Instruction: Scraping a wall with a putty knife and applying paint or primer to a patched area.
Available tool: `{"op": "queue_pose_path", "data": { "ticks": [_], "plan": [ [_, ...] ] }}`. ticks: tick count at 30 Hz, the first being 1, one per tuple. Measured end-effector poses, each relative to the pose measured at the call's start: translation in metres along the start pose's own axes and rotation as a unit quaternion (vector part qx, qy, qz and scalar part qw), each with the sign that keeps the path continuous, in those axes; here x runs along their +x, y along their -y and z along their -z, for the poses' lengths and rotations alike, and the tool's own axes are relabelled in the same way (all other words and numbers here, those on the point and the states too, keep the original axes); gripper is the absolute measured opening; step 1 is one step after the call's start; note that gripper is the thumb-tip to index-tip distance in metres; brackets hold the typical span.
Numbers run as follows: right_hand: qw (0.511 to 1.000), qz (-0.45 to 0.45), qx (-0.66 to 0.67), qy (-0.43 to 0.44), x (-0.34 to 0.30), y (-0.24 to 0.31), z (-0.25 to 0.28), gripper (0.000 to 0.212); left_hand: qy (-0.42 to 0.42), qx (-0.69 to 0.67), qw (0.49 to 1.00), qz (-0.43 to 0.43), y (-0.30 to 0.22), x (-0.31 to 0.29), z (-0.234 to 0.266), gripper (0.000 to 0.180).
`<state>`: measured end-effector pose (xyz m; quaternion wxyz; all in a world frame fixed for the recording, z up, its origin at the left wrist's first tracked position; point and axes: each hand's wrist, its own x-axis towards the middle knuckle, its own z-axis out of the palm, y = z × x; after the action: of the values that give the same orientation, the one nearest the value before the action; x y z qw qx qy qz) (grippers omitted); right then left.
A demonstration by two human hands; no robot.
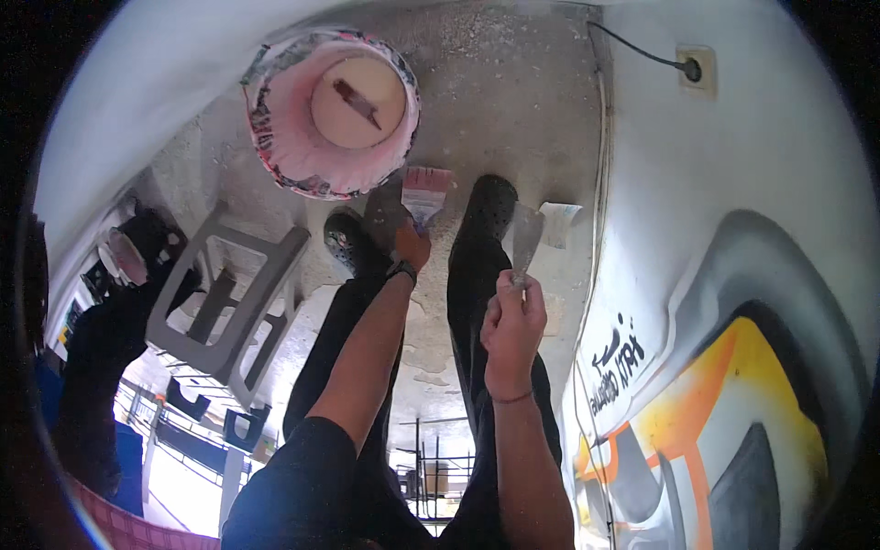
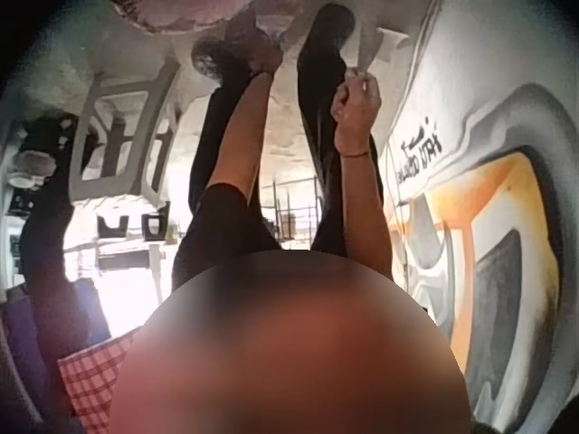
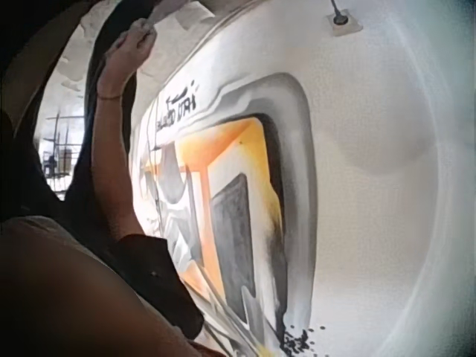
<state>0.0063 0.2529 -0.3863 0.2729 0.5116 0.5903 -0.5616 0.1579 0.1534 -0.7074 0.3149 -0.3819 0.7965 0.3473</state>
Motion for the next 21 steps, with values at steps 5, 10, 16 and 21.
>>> {"op": "queue_pose_path", "data": {
  "ticks": [5, 10, 16, 21],
  "plan": [
    [0.997, 0.066, -0.028, -0.015, 0.003, -0.018, -0.004, 0.011, 0.059, -0.035, 0.997, -0.034, -0.026, -0.045, 0.069, 0.028],
    [0.945, 0.244, -0.214, -0.029, -0.019, -0.007, 0.009, 0.025, 0.153, -0.289, 0.945, 0.029, -0.1, -0.135, 0.189, 0.017],
    [0.912, 0.371, -0.175, 0.016, -0.115, 0.086, 0.089, 0.025, 0.211, -0.36, 0.901, -0.12, -0.223, -0.265, 0.372, 0.017],
    [0.842, 0.498, -0.195, -0.075, -0.181, 0.171, 0.159, 0.024, 0.16, -0.307, 0.898, -0.273, -0.338, -0.416, 0.517, 0.023]
  ]
}}
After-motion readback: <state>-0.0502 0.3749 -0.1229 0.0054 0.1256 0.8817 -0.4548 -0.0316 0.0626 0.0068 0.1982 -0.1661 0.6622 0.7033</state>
